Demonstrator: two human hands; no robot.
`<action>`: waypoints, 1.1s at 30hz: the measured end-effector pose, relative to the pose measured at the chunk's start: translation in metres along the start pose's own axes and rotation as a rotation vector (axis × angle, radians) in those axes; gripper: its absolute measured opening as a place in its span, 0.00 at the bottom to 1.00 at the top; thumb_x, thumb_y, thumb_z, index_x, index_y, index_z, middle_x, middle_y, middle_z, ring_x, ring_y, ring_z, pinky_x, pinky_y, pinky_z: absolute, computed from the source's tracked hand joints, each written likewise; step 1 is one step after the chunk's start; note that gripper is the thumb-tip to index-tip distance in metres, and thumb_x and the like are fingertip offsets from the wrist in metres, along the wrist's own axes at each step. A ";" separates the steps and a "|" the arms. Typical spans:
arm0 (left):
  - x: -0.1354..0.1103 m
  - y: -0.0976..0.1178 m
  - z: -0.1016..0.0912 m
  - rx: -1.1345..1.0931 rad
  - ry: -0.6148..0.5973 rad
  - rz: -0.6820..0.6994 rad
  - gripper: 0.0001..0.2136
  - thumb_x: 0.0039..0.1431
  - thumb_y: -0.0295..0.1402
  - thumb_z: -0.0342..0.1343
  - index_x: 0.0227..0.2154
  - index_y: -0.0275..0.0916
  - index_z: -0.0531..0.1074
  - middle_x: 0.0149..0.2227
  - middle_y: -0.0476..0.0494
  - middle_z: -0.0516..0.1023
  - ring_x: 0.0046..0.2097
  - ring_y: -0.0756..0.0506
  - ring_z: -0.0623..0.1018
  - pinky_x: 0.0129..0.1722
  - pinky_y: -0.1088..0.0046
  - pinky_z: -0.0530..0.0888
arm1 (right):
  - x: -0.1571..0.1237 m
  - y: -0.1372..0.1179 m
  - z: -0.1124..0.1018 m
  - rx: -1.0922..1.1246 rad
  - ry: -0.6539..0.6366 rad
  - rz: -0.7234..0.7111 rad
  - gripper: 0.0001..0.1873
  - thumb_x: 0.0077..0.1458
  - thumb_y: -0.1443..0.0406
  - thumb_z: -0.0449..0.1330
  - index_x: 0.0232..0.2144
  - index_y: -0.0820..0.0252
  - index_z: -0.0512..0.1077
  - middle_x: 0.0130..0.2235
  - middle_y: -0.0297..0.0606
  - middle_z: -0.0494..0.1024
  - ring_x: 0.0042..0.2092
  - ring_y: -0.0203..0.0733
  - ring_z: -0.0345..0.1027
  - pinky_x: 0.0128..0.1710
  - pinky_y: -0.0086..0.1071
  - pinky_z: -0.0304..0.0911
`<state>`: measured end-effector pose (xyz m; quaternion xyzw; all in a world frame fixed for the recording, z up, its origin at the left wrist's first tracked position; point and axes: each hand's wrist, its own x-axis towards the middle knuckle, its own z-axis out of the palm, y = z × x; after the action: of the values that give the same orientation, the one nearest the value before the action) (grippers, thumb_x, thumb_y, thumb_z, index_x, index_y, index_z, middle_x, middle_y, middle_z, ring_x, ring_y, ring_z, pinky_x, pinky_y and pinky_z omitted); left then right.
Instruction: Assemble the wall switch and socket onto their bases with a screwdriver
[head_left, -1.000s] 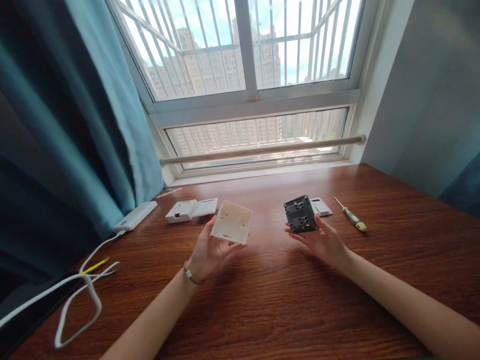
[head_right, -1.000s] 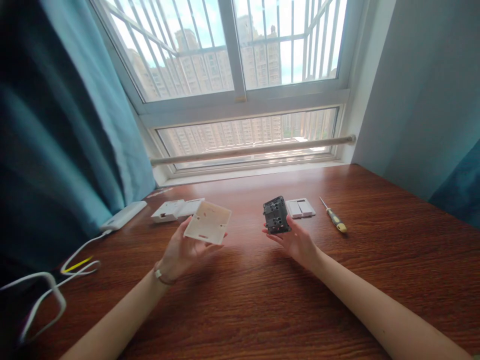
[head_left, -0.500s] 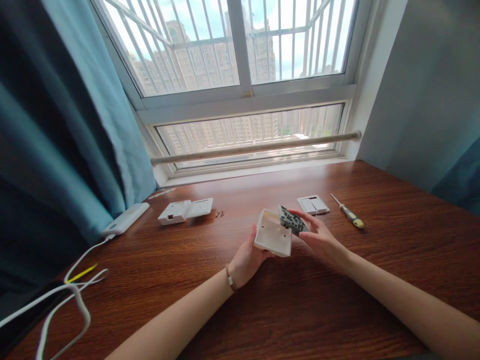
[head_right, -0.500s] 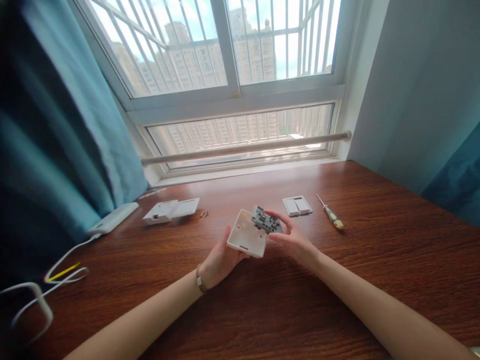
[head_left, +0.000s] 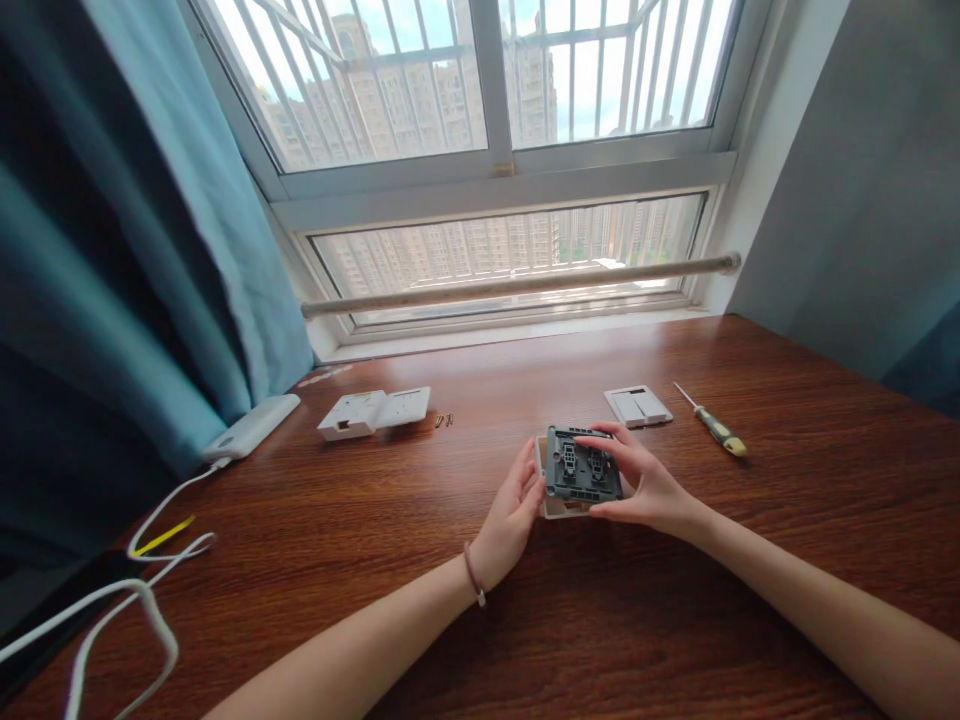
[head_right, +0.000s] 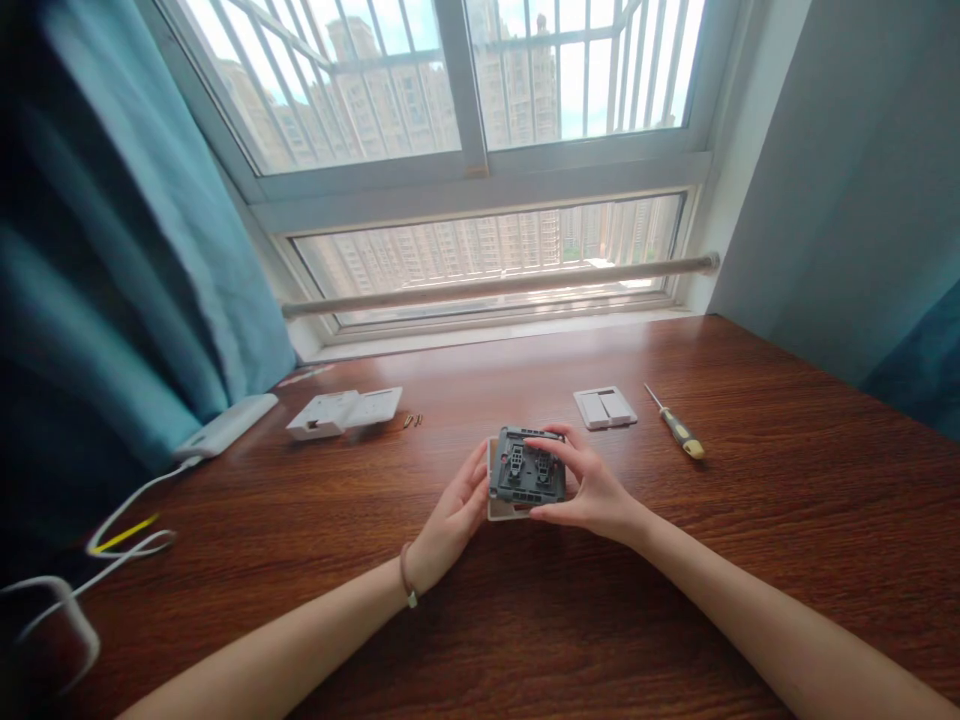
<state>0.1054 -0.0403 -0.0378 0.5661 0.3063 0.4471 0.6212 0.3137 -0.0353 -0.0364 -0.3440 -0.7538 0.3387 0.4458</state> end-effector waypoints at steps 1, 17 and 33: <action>0.001 0.001 0.000 0.029 -0.006 0.025 0.30 0.55 0.41 0.52 0.59 0.39 0.49 0.60 0.38 0.55 0.61 0.40 0.56 0.60 0.61 0.54 | 0.000 -0.001 0.000 -0.043 -0.006 -0.009 0.37 0.37 0.61 0.69 0.52 0.51 0.63 0.55 0.43 0.54 0.58 0.52 0.51 0.57 0.43 0.50; 0.007 -0.003 -0.009 -0.043 -0.017 -0.008 0.21 0.56 0.36 0.51 0.53 0.39 0.63 0.55 0.42 0.67 0.57 0.39 0.63 0.59 0.60 0.57 | 0.000 0.002 0.003 -0.093 -0.065 0.022 0.45 0.36 0.60 0.69 0.56 0.53 0.55 0.55 0.43 0.61 0.56 0.49 0.56 0.56 0.40 0.54; 0.005 0.005 -0.004 0.019 -0.039 0.014 0.22 0.54 0.35 0.54 0.53 0.37 0.63 0.57 0.41 0.63 0.59 0.39 0.60 0.59 0.62 0.56 | 0.000 0.010 0.000 0.002 -0.116 0.100 0.47 0.33 0.60 0.70 0.56 0.55 0.55 0.55 0.44 0.62 0.56 0.51 0.57 0.54 0.42 0.57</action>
<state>0.1032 -0.0344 -0.0328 0.5827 0.2946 0.4373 0.6184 0.3157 -0.0301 -0.0447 -0.3604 -0.7599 0.3806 0.3844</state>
